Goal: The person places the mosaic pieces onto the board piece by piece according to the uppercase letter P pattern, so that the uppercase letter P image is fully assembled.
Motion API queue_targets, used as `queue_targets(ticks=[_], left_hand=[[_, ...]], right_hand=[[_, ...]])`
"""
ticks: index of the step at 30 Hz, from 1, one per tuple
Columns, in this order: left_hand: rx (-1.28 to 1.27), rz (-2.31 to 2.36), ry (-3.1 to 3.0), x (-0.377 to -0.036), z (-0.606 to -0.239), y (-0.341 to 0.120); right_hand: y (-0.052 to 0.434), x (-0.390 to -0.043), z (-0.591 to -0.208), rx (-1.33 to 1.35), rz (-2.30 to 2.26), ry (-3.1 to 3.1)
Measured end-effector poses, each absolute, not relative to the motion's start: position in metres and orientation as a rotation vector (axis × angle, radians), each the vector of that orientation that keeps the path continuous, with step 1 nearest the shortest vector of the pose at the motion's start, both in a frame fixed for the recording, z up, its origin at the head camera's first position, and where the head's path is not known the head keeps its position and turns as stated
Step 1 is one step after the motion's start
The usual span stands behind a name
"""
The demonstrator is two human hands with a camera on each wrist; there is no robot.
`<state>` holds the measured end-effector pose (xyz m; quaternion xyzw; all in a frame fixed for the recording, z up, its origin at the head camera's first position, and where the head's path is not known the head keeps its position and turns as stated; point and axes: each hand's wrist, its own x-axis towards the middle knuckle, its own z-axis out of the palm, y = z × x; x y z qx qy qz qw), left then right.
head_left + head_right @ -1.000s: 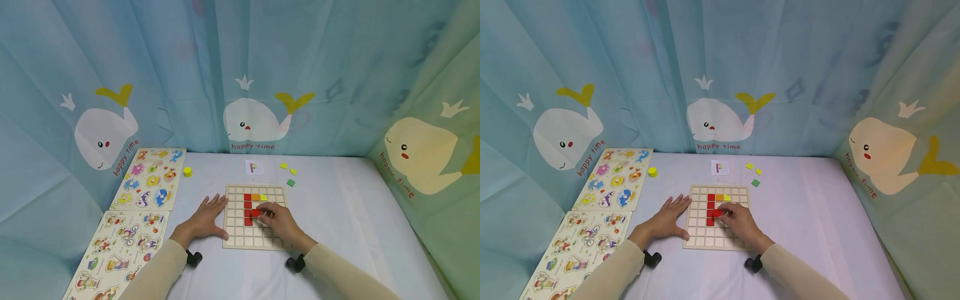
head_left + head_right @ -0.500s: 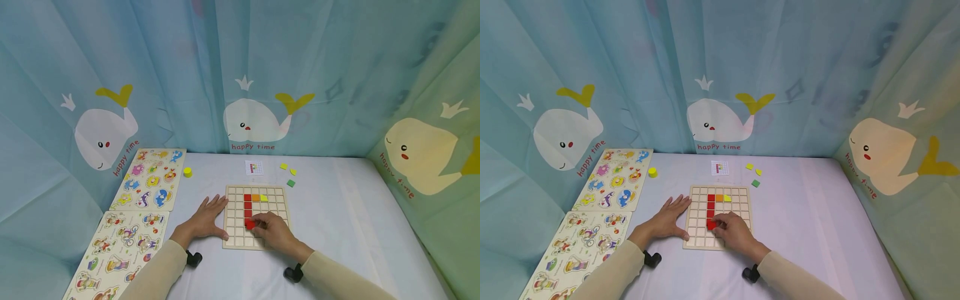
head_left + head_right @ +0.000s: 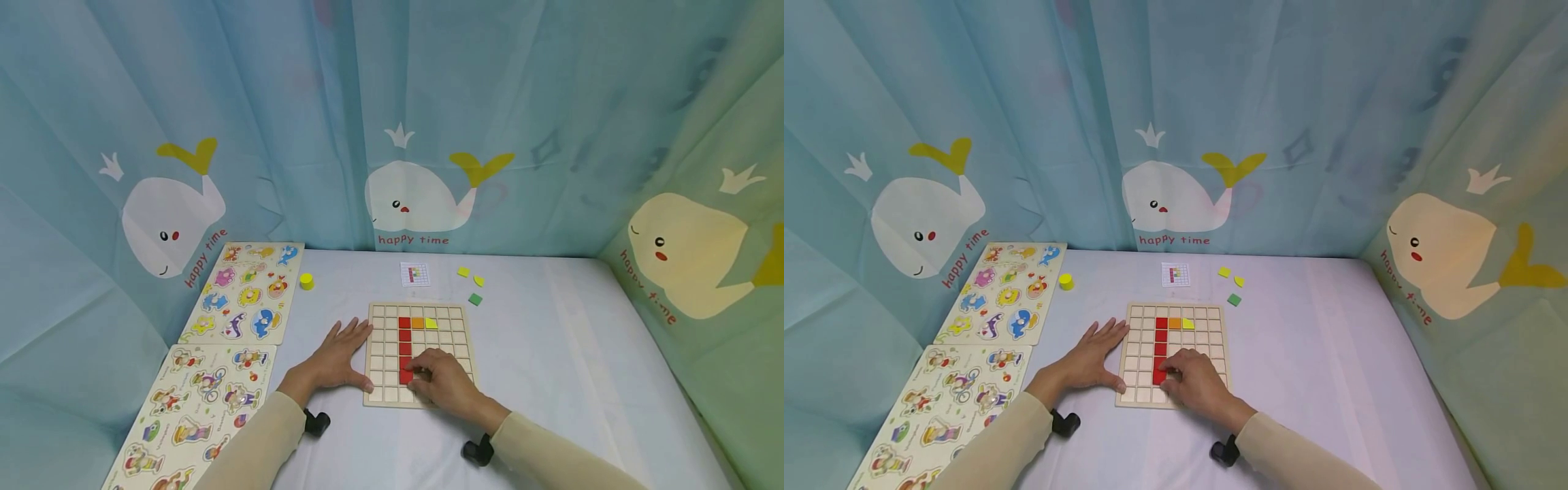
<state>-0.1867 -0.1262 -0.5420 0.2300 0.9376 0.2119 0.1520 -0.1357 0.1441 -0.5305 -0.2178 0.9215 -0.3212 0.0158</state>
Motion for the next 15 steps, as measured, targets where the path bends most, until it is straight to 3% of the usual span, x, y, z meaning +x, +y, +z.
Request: queue_targets(ticks=[15], left_hand=[[0.645,0.612,2.695,-0.1862,-0.5424,-0.1258]], right_hand=[[0.1446,-0.1343,-0.5298,-0.648,-0.930,2.862]])
